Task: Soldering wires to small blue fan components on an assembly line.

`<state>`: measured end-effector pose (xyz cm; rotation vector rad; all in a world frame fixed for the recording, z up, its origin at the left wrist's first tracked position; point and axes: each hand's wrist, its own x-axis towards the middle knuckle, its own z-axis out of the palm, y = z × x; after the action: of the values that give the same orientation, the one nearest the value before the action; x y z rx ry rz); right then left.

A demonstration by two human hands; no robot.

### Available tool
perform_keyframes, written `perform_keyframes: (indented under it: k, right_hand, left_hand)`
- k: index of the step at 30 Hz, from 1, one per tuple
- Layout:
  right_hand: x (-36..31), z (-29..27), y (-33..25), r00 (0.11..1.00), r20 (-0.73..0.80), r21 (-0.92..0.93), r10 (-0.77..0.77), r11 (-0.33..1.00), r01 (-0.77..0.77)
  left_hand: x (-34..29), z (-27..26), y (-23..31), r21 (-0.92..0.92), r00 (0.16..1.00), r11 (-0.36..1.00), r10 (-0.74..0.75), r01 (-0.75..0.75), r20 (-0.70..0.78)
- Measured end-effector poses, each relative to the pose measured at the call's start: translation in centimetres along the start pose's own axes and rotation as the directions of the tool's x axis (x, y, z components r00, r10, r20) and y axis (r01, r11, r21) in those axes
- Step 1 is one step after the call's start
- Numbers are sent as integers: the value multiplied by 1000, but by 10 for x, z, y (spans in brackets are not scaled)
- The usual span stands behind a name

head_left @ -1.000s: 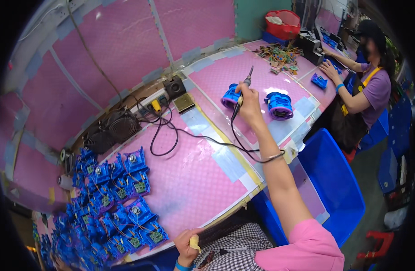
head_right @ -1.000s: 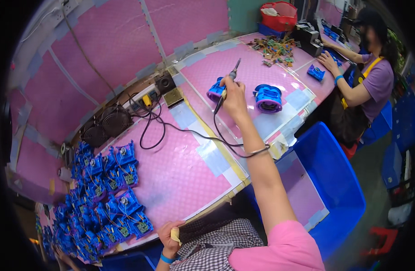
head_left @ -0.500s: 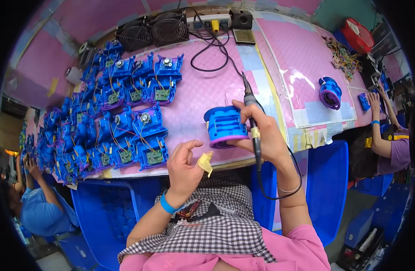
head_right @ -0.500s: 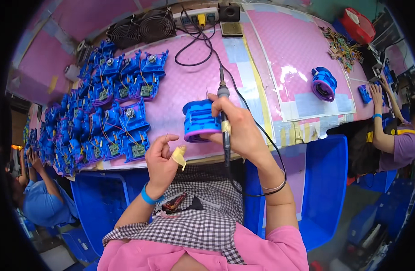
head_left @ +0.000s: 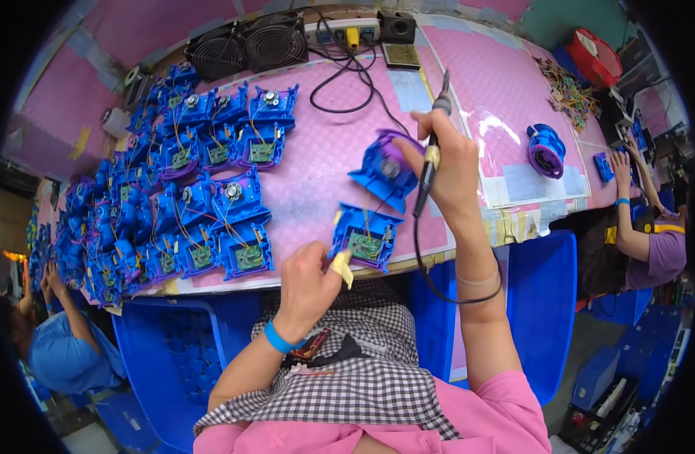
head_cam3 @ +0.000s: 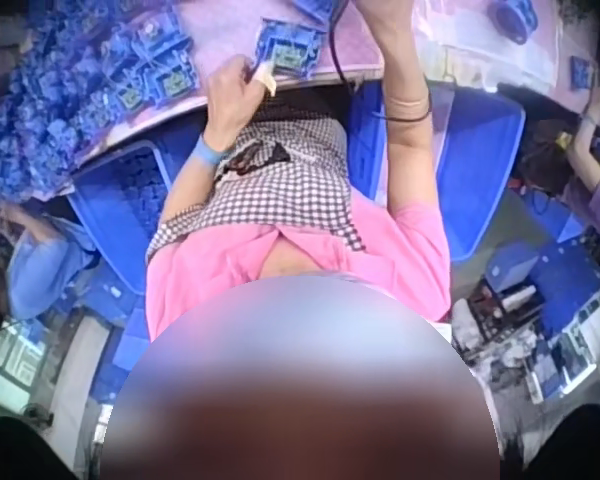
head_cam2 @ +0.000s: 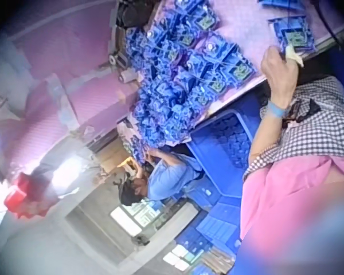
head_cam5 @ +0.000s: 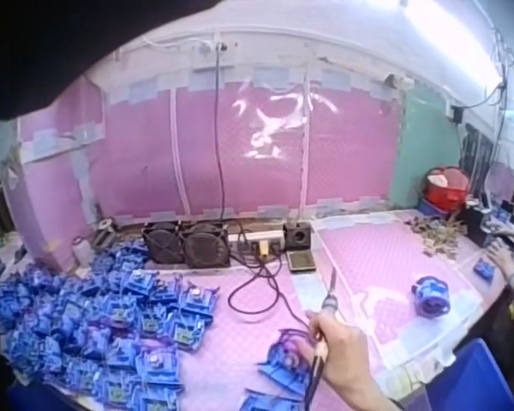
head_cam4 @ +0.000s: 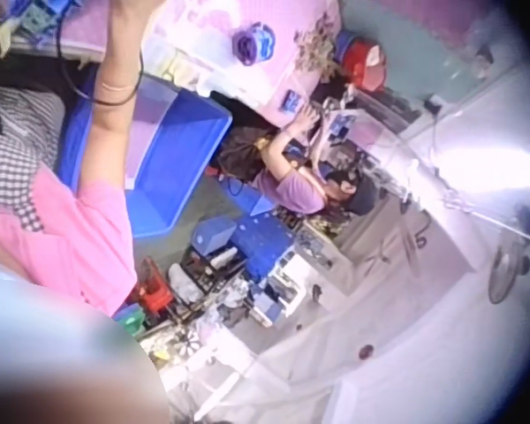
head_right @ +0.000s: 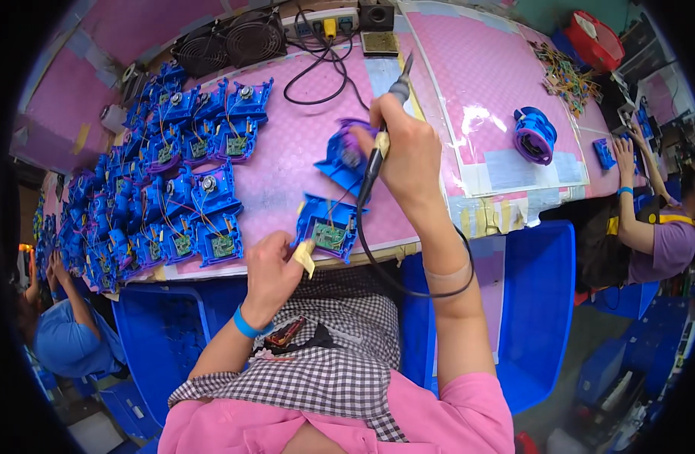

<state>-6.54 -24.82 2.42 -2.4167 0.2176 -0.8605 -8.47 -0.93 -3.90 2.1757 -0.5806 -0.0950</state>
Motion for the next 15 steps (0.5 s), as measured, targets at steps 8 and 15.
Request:
perform_keyframes:
  k: [8,15]
  right_hand:
    - [-52,-5,17,994,59,71,-87,994,83]
    - [-71,9,14,952,226,326,-205,937,125]
  left_hand:
    - [-40,-23,-13,81,995,996,43,-35,-94]
    - [-34,-7,-6,90,984,991,107,-95,-140]
